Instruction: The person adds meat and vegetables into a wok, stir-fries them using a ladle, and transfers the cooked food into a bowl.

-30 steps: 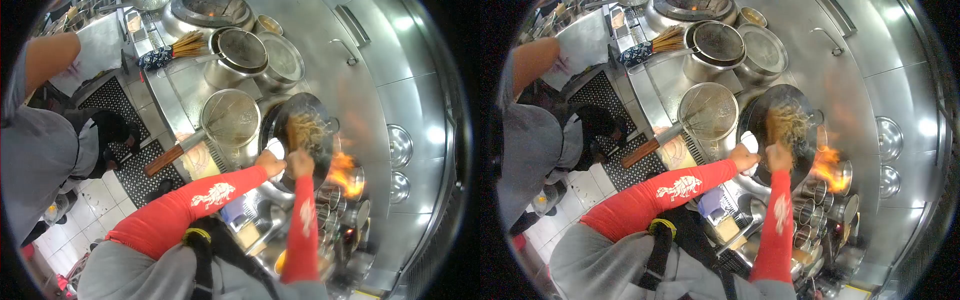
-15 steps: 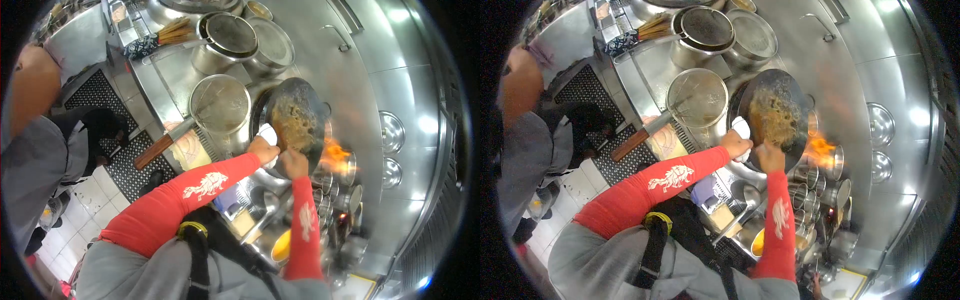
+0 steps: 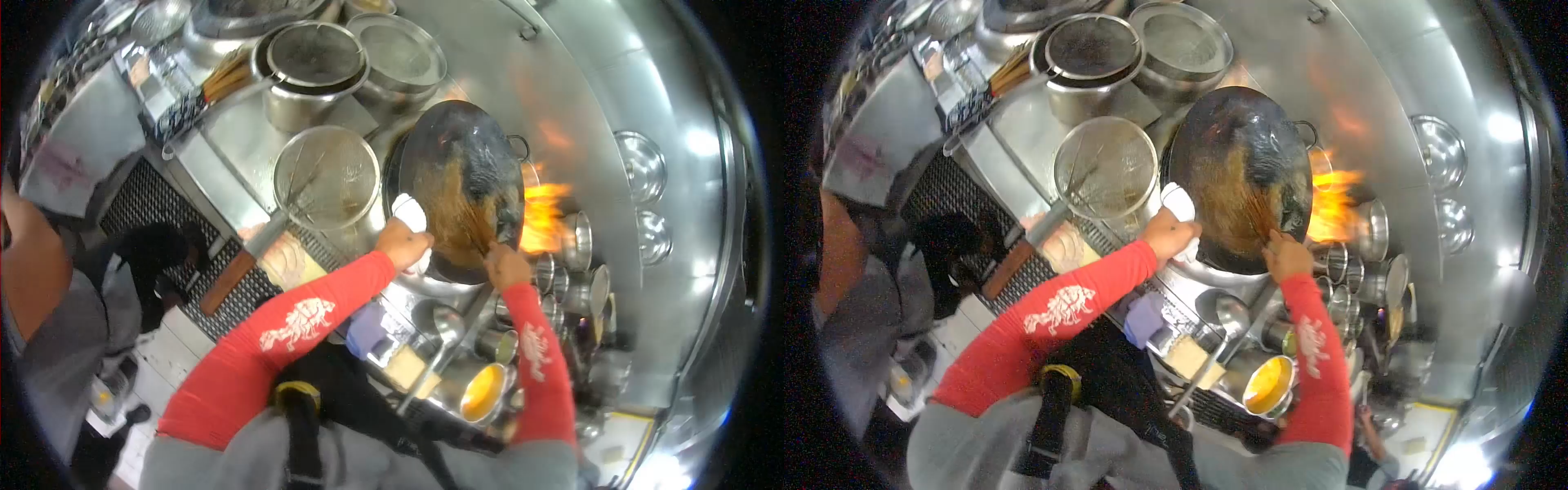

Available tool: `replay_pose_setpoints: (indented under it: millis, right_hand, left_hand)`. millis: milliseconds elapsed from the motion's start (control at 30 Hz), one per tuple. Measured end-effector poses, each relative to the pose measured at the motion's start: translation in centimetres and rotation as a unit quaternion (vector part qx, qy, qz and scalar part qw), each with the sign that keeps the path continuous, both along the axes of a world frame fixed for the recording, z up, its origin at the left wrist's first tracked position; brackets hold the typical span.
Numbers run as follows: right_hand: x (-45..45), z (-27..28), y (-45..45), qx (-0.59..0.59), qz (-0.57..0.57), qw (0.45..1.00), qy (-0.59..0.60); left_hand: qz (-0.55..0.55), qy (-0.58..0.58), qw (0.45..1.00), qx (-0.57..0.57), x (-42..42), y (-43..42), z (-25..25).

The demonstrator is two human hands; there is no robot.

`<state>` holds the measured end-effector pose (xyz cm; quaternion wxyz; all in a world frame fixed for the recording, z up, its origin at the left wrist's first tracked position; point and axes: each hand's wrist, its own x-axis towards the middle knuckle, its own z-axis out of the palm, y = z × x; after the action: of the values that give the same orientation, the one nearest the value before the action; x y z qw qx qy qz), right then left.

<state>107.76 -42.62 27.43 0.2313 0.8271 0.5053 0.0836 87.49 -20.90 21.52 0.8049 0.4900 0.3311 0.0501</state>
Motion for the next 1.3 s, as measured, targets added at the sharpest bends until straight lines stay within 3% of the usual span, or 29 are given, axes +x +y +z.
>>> replay_pose_setpoints:
  millis: [33, 100, 133, 167, 233, 367, 400, 467, 500, 600, 700, 767, 833, 900, 1000, 1100, 1133, 1300]
  right_hand:
    - [1.0, 0.8, -1.5, -0.028, 0.015, 0.999, -0.034]
    - [7.0, 1.4, 0.2, 0.010, -0.185, 0.982, 0.039]
    - [9.9, 0.2, 2.1, 0.001, -0.202, 0.979, 0.039]
    - [8.7, 0.4, 5.0, 0.107, -0.193, 0.973, 0.071]
    - [6.9, -1.9, 7.9, 0.181, -0.196, 0.960, 0.088]
    - [3.7, -1.1, 3.8, 0.243, -0.157, 0.945, 0.152]
    - [5.3, -1.0, 3.4, 0.241, -0.190, 0.942, 0.134]
    - [8.2, -2.2, 5.1, 0.347, -0.135, 0.910, 0.181]
    - [6.9, -0.6, 7.5, 0.339, -0.240, 0.876, 0.247]
    - [2.4, -1.9, 12.1, 0.413, -0.199, 0.814, 0.357]
    - [-3.4, -0.2, 10.8, 0.363, -0.135, 0.846, 0.367]
    - [-6.8, 3.0, 6.4, 0.331, -0.106, 0.898, 0.270]
    - [-8.8, 3.2, 1.0, 0.405, -0.108, 0.884, 0.208]
    - [-11.9, 3.6, -4.2, 0.514, -0.146, 0.826, 0.178]
    - [-15.6, 0.9, -10.8, 0.467, -0.320, 0.813, 0.139]
    - [-19.9, -1.5, -11.9, 0.688, -0.334, 0.554, 0.329]
    - [-20.8, -1.8, -12.4, 0.649, -0.307, 0.628, 0.300]
    - [-23.0, -2.3, -12.9, 0.745, -0.316, 0.517, 0.280]
  left_hand:
    - [-0.005, -0.001, 1.000, -0.003, 0.1, -0.2, 0.0]
    - [0.019, 0.024, 0.999, 0.008, 0.4, -0.6, 0.6]
    - [0.028, 0.008, 0.999, -0.016, 0.4, -0.7, 0.7]
    - [0.037, -0.008, 0.998, -0.043, 0.3, -0.8, 0.8]
    - [-0.012, -0.039, 0.996, -0.074, 0.2, -0.3, -0.9]
    - [-0.019, -0.007, 0.998, -0.061, 0.5, 0.1, 0.9]
    - [-0.010, -0.006, 0.998, -0.063, 1.0, 0.2, 1.3]
    - [0.011, 0.002, 0.999, -0.046, 1.3, -0.6, 0.2]
    - [0.006, 0.013, 0.999, -0.038, 1.1, -0.6, 0.9]
    - [-0.015, 0.000, 0.999, -0.042, 0.8, -0.2, 0.4]
    - [-0.015, -0.009, 0.999, -0.033, 0.1, 0.0, 0.1]
    - [-0.011, -0.011, 1.000, -0.016, -0.4, 0.1, 0.3]
    - [-0.009, -0.044, 0.999, -0.003, -0.3, 0.8, -1.3]
    - [-0.021, -0.047, 0.999, 0.005, -1.0, 1.8, -0.5]
    - [-0.045, -0.033, 0.998, 0.011, -3.0, 2.2, 2.3]
    - [-0.070, -0.051, 0.993, 0.077, -3.9, 2.3, 3.3]
    - [-0.070, -0.046, 0.991, 0.102, -4.4, 2.2, 3.9]
    - [-0.064, -0.079, 0.982, 0.159, -5.6, 3.1, 6.3]
